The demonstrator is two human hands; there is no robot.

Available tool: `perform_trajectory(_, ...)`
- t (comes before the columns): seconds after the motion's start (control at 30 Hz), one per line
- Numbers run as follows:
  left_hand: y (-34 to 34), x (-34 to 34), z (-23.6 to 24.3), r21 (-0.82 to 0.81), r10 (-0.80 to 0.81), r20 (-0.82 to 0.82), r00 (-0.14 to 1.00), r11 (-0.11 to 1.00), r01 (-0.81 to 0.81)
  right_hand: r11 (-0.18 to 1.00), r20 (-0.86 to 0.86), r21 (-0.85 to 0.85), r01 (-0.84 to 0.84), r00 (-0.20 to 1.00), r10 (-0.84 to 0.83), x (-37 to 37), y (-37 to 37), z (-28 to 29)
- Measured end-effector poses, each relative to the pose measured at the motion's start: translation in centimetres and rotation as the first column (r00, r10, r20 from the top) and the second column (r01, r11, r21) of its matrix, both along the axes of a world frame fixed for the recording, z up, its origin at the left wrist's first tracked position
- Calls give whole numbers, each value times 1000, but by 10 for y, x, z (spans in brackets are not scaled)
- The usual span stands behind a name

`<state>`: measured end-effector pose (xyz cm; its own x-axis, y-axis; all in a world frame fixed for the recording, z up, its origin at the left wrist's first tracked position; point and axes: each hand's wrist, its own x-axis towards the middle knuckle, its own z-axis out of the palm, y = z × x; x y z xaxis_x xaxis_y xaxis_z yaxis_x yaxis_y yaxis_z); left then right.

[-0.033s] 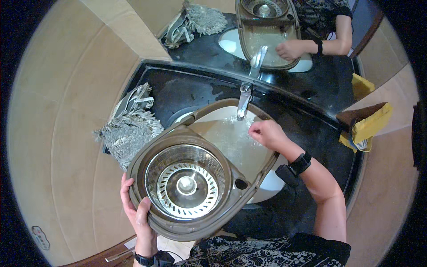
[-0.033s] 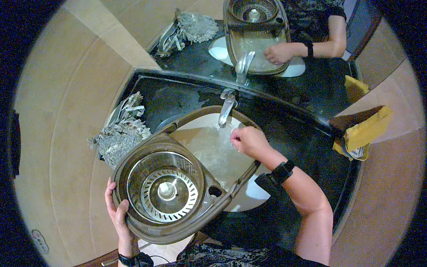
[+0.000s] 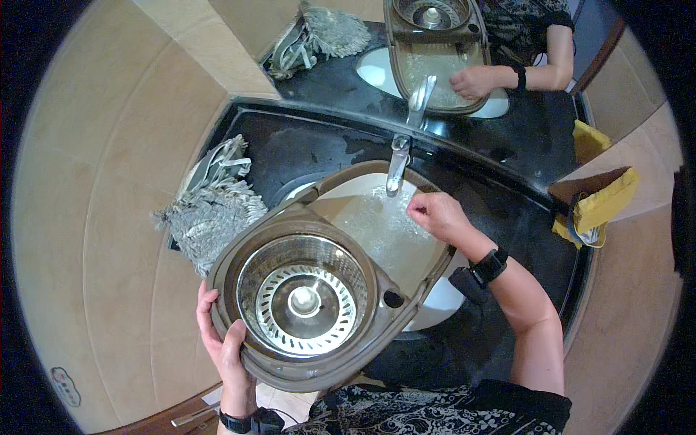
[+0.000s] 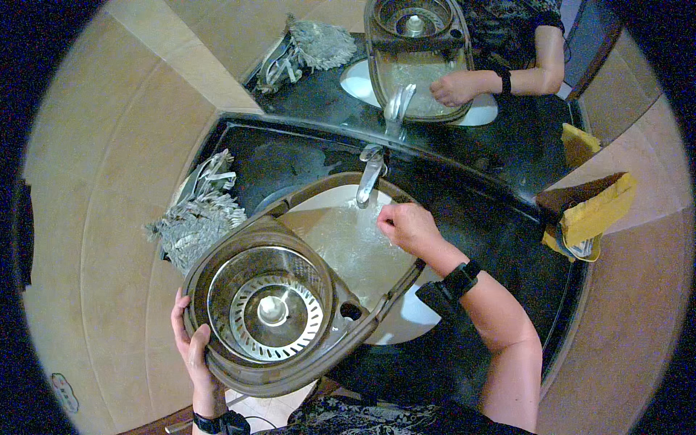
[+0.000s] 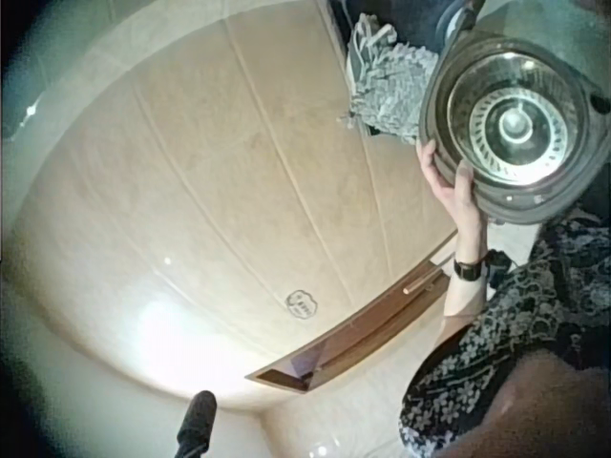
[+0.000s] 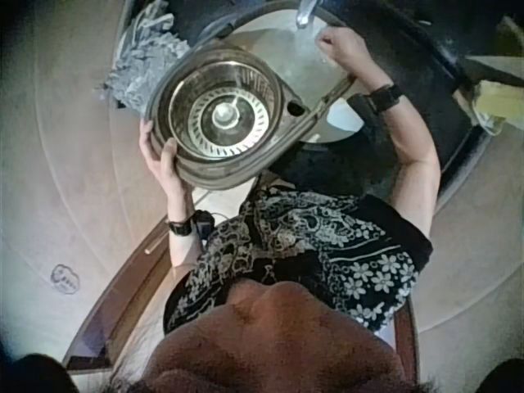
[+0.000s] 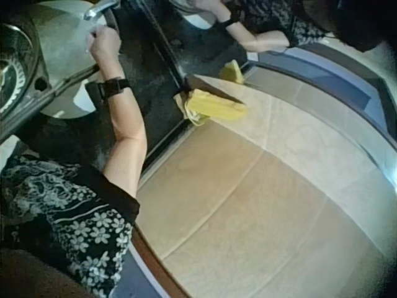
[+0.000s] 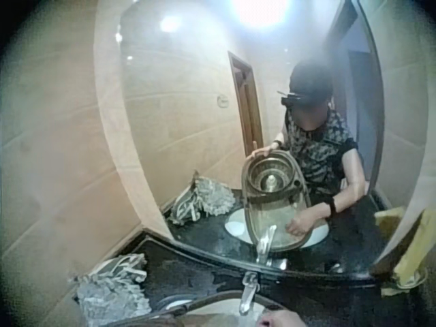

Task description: Mopping the bathroom floor and emptying the mop bucket into the sink.

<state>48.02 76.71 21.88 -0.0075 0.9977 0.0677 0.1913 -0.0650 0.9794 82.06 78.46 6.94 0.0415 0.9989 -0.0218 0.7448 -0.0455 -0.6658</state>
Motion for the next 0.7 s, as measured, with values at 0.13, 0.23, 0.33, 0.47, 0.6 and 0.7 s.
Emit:
perform_trajectory(0.13,-1,-2,0,0,-1,1,1000,1000,1,949,-143,166,269,958,-247,8,9,8)
perform_trajectory(0.23,0,-1,1,9,-14,3,1000,1000,14,904,-171,265,334,940,-297,11,16,15)
perform_trajectory(0.33,0,0,3,7,-12,-15,1000,1000,12,864,-245,320,390,915,-322,17,20,13)
perform_trajectory(0.47,-1,1,3,21,-22,-92,995,999,24,828,-263,360,429,898,-351,17,17,-1)
perform_trajectory(0.6,-1,-1,2,5,-23,-23,999,1000,23,901,-319,165,402,886,-337,12,2,-12)
perform_trajectory(0.7,-1,0,0,-12,-19,54,998,1000,19,893,-322,236,384,898,-301,12,1,-14)
